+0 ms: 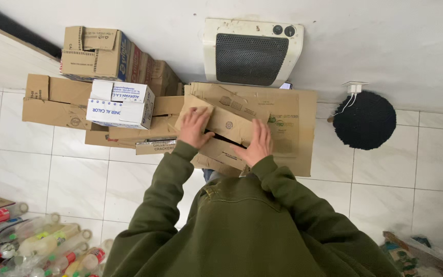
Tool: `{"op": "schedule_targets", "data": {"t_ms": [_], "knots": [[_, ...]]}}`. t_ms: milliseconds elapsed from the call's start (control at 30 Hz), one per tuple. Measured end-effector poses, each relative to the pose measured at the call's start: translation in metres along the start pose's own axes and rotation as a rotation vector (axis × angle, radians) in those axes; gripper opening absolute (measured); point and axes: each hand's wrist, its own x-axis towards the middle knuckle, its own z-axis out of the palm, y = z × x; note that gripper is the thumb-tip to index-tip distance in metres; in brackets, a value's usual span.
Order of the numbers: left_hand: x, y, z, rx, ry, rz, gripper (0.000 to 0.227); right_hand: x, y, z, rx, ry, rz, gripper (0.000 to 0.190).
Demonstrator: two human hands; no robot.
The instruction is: The person repeatedly picks up various cardboard boxes, collapses them by folding the flaps and sides, and places them back into a growing stack. The person handles boxes of different sizes and brands one at a time.
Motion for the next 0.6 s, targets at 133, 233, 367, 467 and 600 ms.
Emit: {"op": "schedule_targets", "data": {"t_ms": [133, 233, 367, 467, 600], "knots": [[0.029, 0.046, 0.027, 0.278, -0.382, 0.166, 0.123, 0.007, 0.012, 0.014, 0.105, -0.007, 0.012, 0.111], [0.035, 0.045, 0.094, 0.311, -0.396, 0.27, 0.142, 0.01, 0.03, 0.01, 0.192, -0.025, 0.027, 0.099], [0.055, 0.034, 0.126, 0.418, -0.349, 0.417, 0.111, 0.02, 0.049, 0.017, 0.147, 0.006, 0.086, 0.135], [0.067, 0.037, 0.131, 0.476, -0.327, 0.463, 0.114, 0.033, 0.057, 0.031, 0.161, 0.021, 0.154, 0.136], [0.088, 0.039, 0.149, 0.617, -0.227, 0.511, 0.109, 0.039, 0.075, 0.048, 0.289, 0.097, 0.181, 0.111]]}}
